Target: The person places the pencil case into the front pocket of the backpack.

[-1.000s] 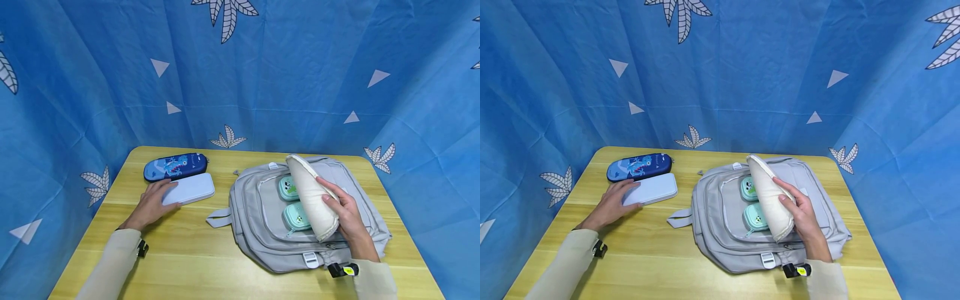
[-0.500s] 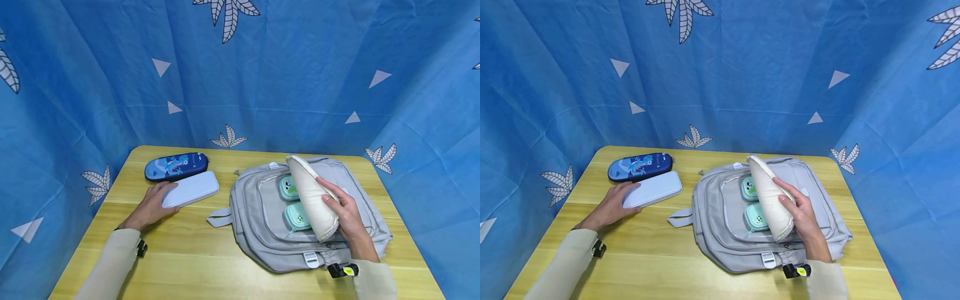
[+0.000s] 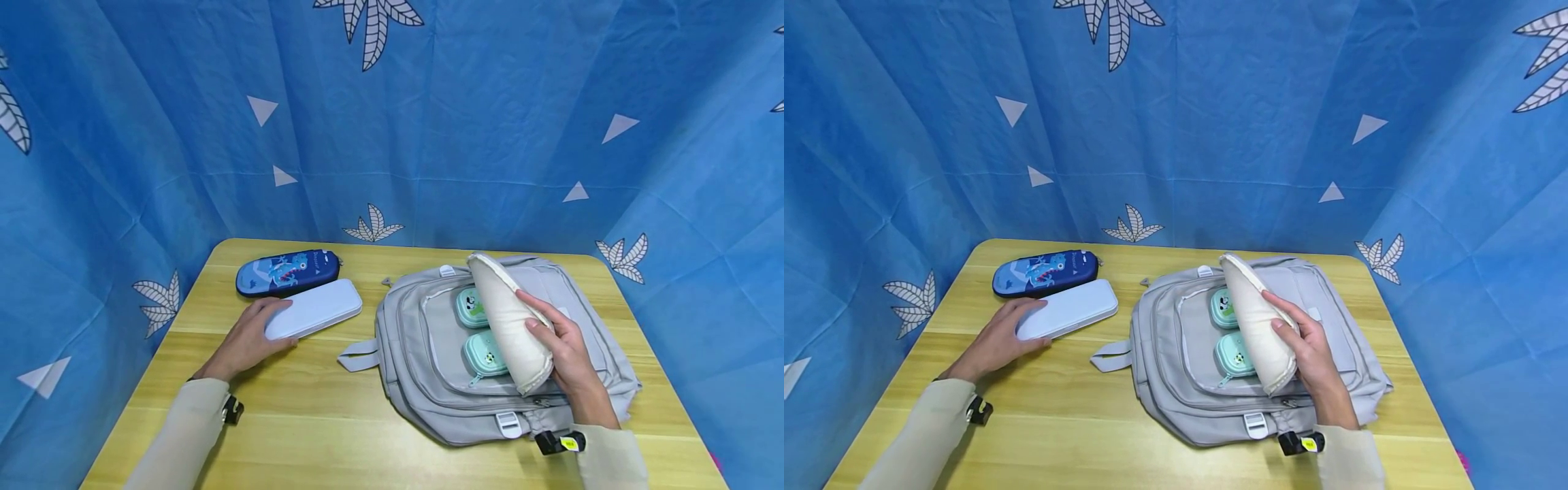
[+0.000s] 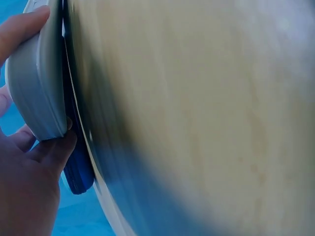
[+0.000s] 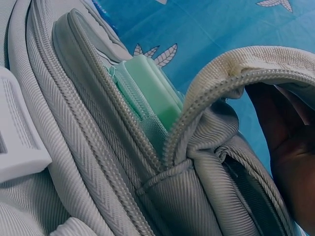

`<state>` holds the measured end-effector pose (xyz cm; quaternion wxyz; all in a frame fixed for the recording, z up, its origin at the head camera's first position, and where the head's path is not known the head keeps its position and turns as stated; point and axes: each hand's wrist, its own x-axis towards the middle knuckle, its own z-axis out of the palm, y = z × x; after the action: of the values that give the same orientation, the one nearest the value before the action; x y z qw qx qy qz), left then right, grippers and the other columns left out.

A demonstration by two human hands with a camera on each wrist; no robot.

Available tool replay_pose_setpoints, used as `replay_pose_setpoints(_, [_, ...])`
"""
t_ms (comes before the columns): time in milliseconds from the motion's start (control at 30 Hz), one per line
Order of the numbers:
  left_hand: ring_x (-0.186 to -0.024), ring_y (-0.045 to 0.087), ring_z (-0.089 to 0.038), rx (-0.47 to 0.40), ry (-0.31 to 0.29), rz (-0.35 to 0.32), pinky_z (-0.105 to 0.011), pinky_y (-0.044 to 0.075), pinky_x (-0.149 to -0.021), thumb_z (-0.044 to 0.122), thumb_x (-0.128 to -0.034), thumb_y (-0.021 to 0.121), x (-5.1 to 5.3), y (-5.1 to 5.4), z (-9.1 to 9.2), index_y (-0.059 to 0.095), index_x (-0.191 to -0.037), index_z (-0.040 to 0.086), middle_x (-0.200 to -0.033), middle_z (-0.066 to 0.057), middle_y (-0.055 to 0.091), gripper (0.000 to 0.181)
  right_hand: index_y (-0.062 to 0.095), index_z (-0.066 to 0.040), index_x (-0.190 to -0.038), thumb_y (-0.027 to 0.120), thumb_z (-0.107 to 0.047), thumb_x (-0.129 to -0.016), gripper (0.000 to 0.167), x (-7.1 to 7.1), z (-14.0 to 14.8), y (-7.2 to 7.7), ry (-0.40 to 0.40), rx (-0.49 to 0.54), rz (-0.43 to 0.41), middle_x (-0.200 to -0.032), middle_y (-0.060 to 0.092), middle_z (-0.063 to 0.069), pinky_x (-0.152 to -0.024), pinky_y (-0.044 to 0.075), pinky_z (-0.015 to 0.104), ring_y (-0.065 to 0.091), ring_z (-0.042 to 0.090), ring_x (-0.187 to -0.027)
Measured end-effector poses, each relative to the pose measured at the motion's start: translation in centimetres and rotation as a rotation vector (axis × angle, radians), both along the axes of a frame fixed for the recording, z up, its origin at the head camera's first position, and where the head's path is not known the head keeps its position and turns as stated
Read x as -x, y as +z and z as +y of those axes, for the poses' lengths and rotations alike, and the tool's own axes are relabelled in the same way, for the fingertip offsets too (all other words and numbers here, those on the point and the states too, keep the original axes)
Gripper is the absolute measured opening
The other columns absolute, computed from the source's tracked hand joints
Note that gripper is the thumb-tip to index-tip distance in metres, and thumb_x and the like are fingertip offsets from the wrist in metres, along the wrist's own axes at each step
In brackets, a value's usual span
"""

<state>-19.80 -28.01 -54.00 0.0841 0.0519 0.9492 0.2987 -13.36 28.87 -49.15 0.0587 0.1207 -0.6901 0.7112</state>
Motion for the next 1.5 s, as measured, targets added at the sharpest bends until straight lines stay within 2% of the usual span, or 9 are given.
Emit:
replay_pose_setpoints(400, [-0.153, 0.036, -0.044, -0.046, 0.005, 0.013, -0.079, 0.027, -0.123, 0.066, -0.0882, 0.084, -0.2, -0.1, 0.2, 0.049, -0.164, 0.027, -0.172, -0.013, 0.034, 0.092, 0.056, 0.002, -0.156, 0.049, 0.005, -0.111, 0.046, -0.1, -0.1, 0.0, -0.009, 0.002, 0.006, -0.154, 0.062, -0.014, -0.092, 0.060, 0.020, 0.059, 0.004, -0.135])
replay_pose_setpoints(700, [-0.152, 0.038, -0.043, -0.068, 0.000, 0.037, -0.077, 0.030, -0.124, 0.064, -0.0883, 0.085, -0.4, 0.0, 0.7, 0.051, -0.162, 0.029, -0.170, -0.011, 0.037, 0.089, 0.056, 0.000, -0.157, 0.050, 0.004, -0.112, 0.046, -0.1, -0.2, 0.1, -0.016, 0.002, -0.003, -0.155, 0.061, -0.016, -0.092, 0.060, 0.020, 0.059, 0.004, -0.136])
replay_pose_setpoints(967, [-0.149, 0.042, -0.041, -0.089, -0.032, 0.053, -0.075, 0.033, -0.123, 0.067, -0.0879, 0.083, -0.8, 0.4, 1.6, 0.053, -0.161, 0.029, -0.168, -0.011, 0.040, 0.088, 0.056, 0.001, -0.156, 0.051, 0.003, -0.112, 0.045, -0.2, -0.3, 0.2, -0.032, -0.003, -0.004, -0.153, 0.062, -0.017, -0.095, 0.058, 0.018, 0.058, 0.003, -0.137])
replay_pose_setpoints(1233, [-0.149, 0.045, -0.039, -0.114, -0.043, 0.097, -0.071, 0.036, -0.122, 0.067, -0.0862, 0.085, -1.1, 0.3, 1.6, 0.056, -0.158, 0.029, -0.166, -0.008, 0.043, 0.086, 0.055, 0.003, -0.157, 0.051, 0.003, -0.112, 0.045, -0.3, -0.5, 0.0, -0.030, 0.010, -0.010, -0.151, 0.063, -0.017, -0.103, 0.053, 0.015, 0.056, 0.000, -0.140])
replay_pose_setpoints(1500, [-0.145, 0.049, -0.038, -0.148, -0.056, 0.120, -0.070, 0.040, -0.118, 0.066, -0.0853, 0.087, -1.4, 1.3, 1.4, 0.058, -0.156, 0.030, -0.165, -0.006, 0.046, 0.084, 0.055, 0.004, -0.156, 0.051, 0.003, -0.112, 0.045, 0.0, -0.5, 0.0, -0.028, 0.009, -0.006, -0.152, 0.063, -0.015, -0.100, 0.055, 0.016, 0.057, 0.001, -0.139])
